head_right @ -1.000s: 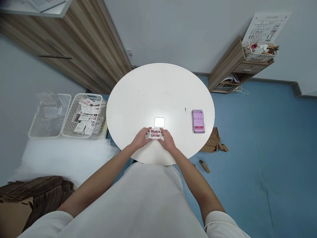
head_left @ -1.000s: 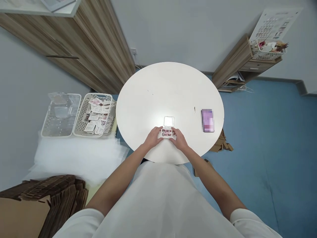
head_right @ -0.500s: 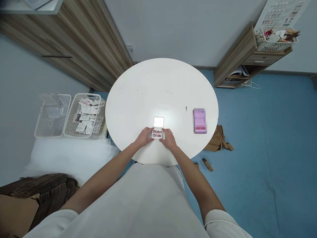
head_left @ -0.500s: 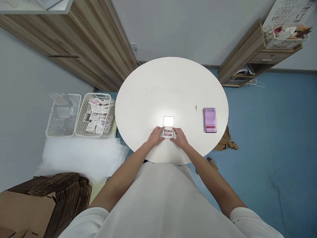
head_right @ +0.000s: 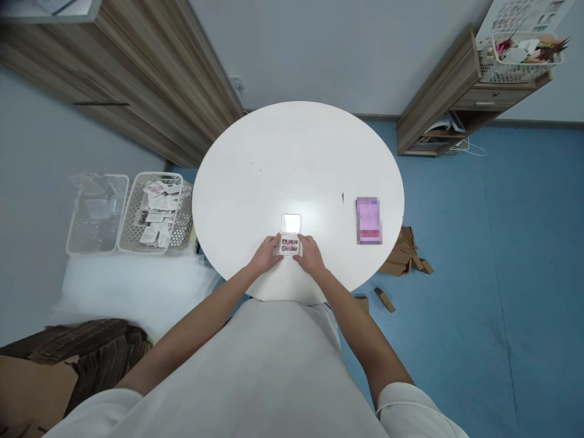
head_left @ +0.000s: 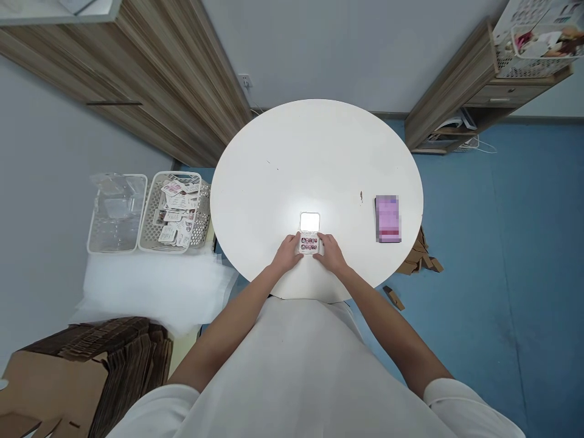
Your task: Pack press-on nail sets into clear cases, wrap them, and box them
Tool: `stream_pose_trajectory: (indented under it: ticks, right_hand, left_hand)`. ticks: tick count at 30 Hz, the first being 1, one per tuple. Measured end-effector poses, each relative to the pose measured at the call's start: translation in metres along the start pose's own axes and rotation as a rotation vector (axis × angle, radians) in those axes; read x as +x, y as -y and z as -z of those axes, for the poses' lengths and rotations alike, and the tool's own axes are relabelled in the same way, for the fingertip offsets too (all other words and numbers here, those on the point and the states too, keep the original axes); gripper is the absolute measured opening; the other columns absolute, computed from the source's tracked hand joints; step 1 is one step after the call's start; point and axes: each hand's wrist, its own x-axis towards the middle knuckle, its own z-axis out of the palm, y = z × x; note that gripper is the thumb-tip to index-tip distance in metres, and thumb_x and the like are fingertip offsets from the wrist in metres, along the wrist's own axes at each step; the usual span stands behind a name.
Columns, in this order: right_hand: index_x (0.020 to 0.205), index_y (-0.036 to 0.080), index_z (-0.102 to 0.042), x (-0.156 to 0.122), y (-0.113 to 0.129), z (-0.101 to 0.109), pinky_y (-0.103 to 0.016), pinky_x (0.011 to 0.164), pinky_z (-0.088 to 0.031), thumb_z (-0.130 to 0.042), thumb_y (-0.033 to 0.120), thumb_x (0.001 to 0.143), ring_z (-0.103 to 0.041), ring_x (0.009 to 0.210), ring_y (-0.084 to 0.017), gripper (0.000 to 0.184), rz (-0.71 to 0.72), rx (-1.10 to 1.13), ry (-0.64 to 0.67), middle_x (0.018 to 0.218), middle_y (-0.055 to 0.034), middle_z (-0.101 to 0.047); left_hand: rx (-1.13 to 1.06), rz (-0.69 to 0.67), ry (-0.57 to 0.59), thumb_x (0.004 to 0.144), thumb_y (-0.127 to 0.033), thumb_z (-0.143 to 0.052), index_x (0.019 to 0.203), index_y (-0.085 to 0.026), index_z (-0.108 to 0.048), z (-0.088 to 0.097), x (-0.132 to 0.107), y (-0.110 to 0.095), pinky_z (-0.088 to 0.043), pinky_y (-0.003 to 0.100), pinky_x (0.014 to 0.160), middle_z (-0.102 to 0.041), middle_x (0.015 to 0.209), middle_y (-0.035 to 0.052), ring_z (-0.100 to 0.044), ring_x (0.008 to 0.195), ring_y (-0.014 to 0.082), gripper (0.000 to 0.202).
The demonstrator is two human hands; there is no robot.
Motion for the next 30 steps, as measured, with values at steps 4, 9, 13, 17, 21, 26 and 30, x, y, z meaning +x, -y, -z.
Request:
stream_pose_trajectory:
  ticks: [4, 9, 13, 17, 21, 26, 30]
  right_hand:
    - [0.126, 0.025, -0.033, -0.003, -0.001, 0.001, -0.037, 0.082, -0.044, -0.062, 0.020, 0.064, -0.050, 0.097, -0.019, 0.069, -0.064, 0.117, -0.007, 0.113, -0.0065, -0.046]
    - [0.127, 0.024, -0.034, 0.000, -0.001, 0.000, -0.031, 0.072, -0.048, -0.057, 0.018, 0.065, -0.053, 0.083, -0.014, 0.066, -0.187, 0.291, 0.005, 0.108, -0.0051, -0.050]
    - [0.122, 0.020, -0.042, 0.003, 0.002, 0.000, -0.030, 0.072, -0.048, -0.053, 0.013, 0.064, -0.053, 0.075, -0.011, 0.059, -0.216, 0.315, 0.035, 0.106, -0.0057, -0.049]
    - [0.117, 0.021, -0.047, -0.003, 0.008, -0.001, -0.028, 0.067, -0.048, -0.051, 0.013, 0.065, -0.053, 0.070, -0.010, 0.053, -0.230, 0.419, 0.050, 0.104, -0.0052, -0.050]
    - [0.115, 0.022, -0.050, -0.018, 0.022, -0.004, -0.027, 0.066, -0.047, -0.055, 0.018, 0.065, -0.054, 0.072, -0.011, 0.050, -0.247, 0.567, 0.052, 0.104, -0.0050, -0.052]
    - [0.108, 0.024, -0.056, -0.040, 0.049, -0.005, -0.030, 0.071, -0.044, -0.061, 0.026, 0.064, -0.053, 0.075, -0.011, 0.044, -0.217, 0.713, -0.016, 0.099, -0.0032, -0.055]
    - [0.100, 0.026, -0.059, -0.052, 0.066, -0.006, -0.030, 0.072, -0.043, -0.060, 0.038, 0.067, -0.055, 0.079, -0.014, 0.035, -0.229, 0.830, -0.086, 0.094, -0.0021, -0.059]
  left_hand:
    - [-0.104, 0.117, -0.029, 0.070, -0.026, -0.060, 0.129, -0.019, -0.032, -0.001, -0.007, 0.000, -0.044, 0.034, 0.080, -0.048, 0.108, 0.0094, -0.052, 0.092, 0.0186, 0.066]
    - [-0.279, 0.252, -0.096, 0.075, -0.022, -0.051, 0.119, -0.019, -0.047, -0.004, -0.009, -0.003, -0.045, 0.031, 0.079, -0.055, 0.104, 0.0067, -0.055, 0.082, 0.0138, 0.044]
    - [-0.387, 0.291, -0.114, 0.074, -0.021, -0.052, 0.111, -0.018, -0.054, -0.008, -0.009, -0.003, -0.045, 0.031, 0.078, -0.059, 0.093, 0.0040, -0.055, 0.078, 0.0132, 0.037]
    - [-0.547, 0.304, -0.146, 0.074, -0.021, -0.052, 0.110, -0.018, -0.056, -0.007, -0.020, 0.000, -0.045, 0.031, 0.078, -0.061, 0.091, 0.0044, -0.055, 0.079, 0.0133, 0.037]
    - [-0.725, 0.297, -0.144, 0.075, -0.030, -0.054, 0.112, -0.020, -0.055, 0.005, -0.040, 0.004, -0.046, 0.031, 0.075, -0.059, 0.105, 0.0078, -0.055, 0.088, 0.0164, 0.038]
    - [-0.940, 0.294, -0.058, 0.069, -0.039, -0.062, 0.111, -0.019, -0.055, 0.028, -0.061, 0.006, -0.046, 0.031, 0.072, -0.063, 0.095, 0.0076, -0.057, 0.086, 0.0166, 0.047]
    - [-1.035, 0.266, -0.009, 0.062, -0.038, -0.069, 0.104, -0.018, -0.058, 0.046, -0.072, 0.010, -0.044, 0.029, 0.071, -0.063, 0.086, 0.0051, -0.057, 0.078, 0.0133, 0.047]
